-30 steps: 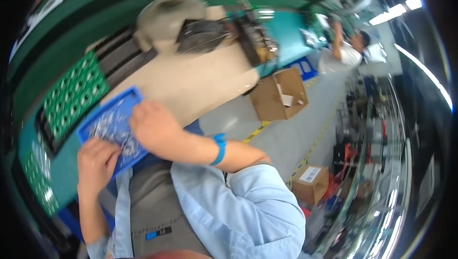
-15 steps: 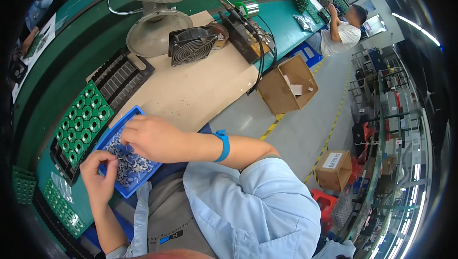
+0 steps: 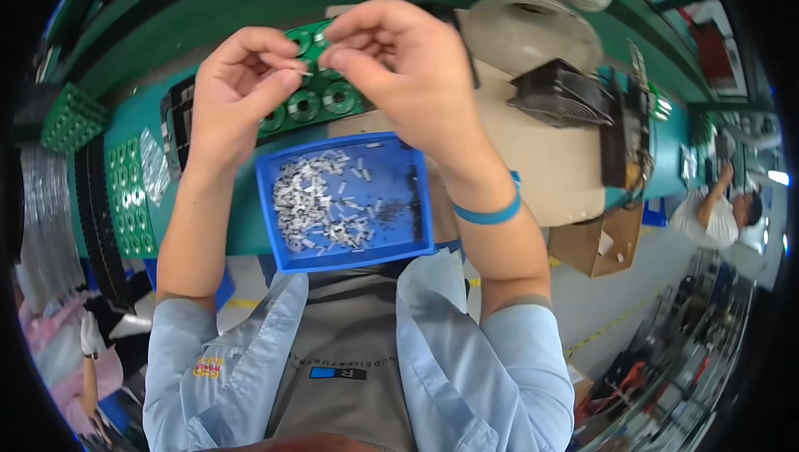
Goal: Assembling small electronic components into a mounting tray.
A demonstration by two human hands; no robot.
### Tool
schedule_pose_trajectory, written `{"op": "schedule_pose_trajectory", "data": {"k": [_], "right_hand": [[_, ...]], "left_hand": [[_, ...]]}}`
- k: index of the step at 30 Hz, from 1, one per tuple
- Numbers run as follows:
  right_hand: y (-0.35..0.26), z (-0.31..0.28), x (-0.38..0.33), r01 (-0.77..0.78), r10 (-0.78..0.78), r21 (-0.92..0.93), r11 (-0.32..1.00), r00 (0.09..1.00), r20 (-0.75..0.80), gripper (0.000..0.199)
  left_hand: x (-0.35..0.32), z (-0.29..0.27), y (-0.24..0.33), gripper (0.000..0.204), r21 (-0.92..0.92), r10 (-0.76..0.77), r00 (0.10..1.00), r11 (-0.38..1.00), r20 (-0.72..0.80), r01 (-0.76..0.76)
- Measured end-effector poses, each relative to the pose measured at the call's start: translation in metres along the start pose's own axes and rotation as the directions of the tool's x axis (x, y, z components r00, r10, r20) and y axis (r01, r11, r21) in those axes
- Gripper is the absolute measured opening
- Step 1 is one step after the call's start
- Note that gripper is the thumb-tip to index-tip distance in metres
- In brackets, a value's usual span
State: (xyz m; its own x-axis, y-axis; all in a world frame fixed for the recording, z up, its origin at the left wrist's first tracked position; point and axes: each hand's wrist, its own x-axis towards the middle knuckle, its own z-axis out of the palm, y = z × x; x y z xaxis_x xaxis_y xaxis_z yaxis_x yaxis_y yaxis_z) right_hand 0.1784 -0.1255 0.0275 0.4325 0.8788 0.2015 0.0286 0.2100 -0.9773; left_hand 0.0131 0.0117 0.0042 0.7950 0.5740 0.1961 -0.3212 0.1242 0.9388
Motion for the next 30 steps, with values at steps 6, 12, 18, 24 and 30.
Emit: {"op": "schedule_pose_trajectory", "data": {"k": [6, 12, 18, 24, 30], "right_hand": [[0.016, 0.009, -0.003, -0.043, 0.030, 0.202, 0.978, 0.997, 0.067, 0.033], [0.019, 0.013, -0.005, 0.010, -0.017, 0.167, 0.986, 0.999, 0.040, 0.036], [0.015, 0.018, -0.011, 0.046, -0.044, 0.084, 0.995, 0.999, -0.026, 0.040], [0.017, 0.020, -0.014, 0.082, -0.078, 0.066, 0.994, 0.995, -0.055, 0.042], [0.018, 0.022, -0.016, 0.108, -0.103, 0.056, 0.992, 0.991, -0.091, 0.044]], "left_hand": [[-0.010, -0.006, -0.007, 0.023, 0.082, 0.095, 0.995, 0.992, -0.031, -0.092], [-0.016, -0.007, -0.005, 0.028, 0.114, 0.100, 0.995, 0.989, -0.032, -0.096], [-0.020, -0.002, -0.007, 0.028, 0.123, 0.133, 0.990, 0.984, -0.046, -0.126], [-0.021, -0.001, -0.011, 0.028, 0.174, 0.179, 0.983, 0.970, -0.038, -0.170], [-0.022, 0.002, -0.013, 0.029, 0.215, 0.222, 0.974, 0.954, -0.047, -0.207]]}}
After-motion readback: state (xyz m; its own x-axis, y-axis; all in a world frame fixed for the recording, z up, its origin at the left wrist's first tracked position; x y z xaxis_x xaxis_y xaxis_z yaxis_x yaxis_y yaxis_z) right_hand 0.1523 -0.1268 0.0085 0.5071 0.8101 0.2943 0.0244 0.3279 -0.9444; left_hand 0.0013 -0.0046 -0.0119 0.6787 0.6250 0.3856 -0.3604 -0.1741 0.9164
